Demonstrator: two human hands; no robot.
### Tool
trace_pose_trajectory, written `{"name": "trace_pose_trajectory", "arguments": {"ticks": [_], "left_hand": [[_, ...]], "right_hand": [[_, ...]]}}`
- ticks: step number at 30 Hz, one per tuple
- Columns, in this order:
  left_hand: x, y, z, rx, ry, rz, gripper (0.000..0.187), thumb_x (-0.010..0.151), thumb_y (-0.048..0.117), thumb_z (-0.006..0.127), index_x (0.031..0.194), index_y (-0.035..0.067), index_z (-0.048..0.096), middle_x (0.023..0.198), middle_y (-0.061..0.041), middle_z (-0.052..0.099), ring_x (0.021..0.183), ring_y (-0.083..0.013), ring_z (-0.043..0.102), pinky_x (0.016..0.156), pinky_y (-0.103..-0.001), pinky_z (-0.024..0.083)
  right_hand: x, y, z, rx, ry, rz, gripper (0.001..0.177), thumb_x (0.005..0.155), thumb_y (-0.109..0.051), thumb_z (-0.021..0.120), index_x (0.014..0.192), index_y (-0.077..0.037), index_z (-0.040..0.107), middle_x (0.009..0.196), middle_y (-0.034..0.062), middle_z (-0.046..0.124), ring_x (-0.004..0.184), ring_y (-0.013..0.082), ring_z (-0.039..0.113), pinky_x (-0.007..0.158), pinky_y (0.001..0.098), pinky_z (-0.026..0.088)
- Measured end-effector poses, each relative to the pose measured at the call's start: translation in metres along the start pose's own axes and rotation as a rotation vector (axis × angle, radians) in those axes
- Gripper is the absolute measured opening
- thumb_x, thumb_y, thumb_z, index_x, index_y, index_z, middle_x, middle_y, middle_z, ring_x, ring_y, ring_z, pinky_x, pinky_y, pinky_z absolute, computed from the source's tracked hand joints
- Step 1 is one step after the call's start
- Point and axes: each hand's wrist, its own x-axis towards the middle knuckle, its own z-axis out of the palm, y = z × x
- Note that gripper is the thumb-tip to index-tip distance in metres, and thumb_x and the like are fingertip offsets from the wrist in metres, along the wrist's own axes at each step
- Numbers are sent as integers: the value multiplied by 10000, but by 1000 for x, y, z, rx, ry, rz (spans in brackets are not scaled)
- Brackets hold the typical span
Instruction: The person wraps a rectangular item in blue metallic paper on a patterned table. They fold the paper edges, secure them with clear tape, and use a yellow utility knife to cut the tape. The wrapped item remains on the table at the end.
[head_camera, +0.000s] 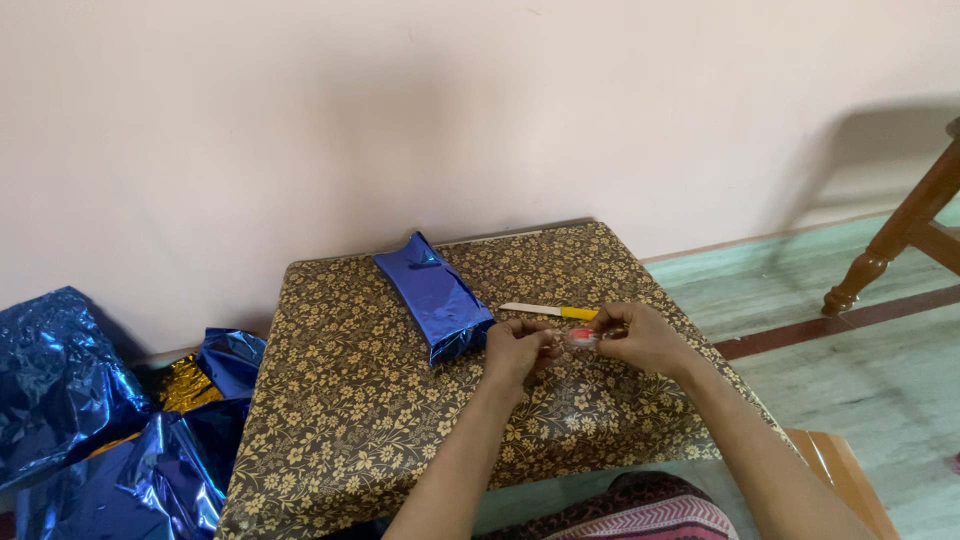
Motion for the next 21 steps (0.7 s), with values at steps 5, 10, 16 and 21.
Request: {"name": "trace_pose_trajectory", "arguments": {"ticks": [5, 10, 16, 21], "left_hand": [[-2, 4, 1, -51, 20, -57, 144, 947, 96, 687, 1044, -9, 688, 922, -102, 738, 734, -164, 744, 612, -264, 630], [-1, 1, 3, -57, 34, -44, 153, 939, 81, 691, 1059, -12, 695, 928, -113, 745, 729, -164, 745, 598, -263, 624], [-1, -7, 23, 27, 53, -59, 156, 931, 68, 682, 1075, 13, 709, 899, -107, 755, 707, -166, 751, 566, -251, 611], [4, -11, 59, 104, 42, -37, 165, 943, 115, 698, 1011, -34, 713, 819, -129, 740, 657, -198, 740, 504, -344, 544]], "right_hand": [[-4, 0, 0, 45, -20, 2, 196, 770, -150, 743, 952, -79, 736, 912, 66, 781, 829, 160, 724, 802, 354, 598], [-3, 0, -3, -24, 28, -22, 206, 787, -142, 738, 988, -105, 753, 874, 74, 767, 792, 184, 706, 773, 375, 589], [-4, -1, -14, -141, 111, -89, 207, 793, -188, 741, 985, -117, 778, 909, 26, 742, 840, 163, 718, 830, 339, 599], [-24, 4, -40, -305, 204, -103, 285, 764, -164, 714, 1033, -153, 805, 883, 38, 732, 817, 185, 708, 769, 366, 581]]}}
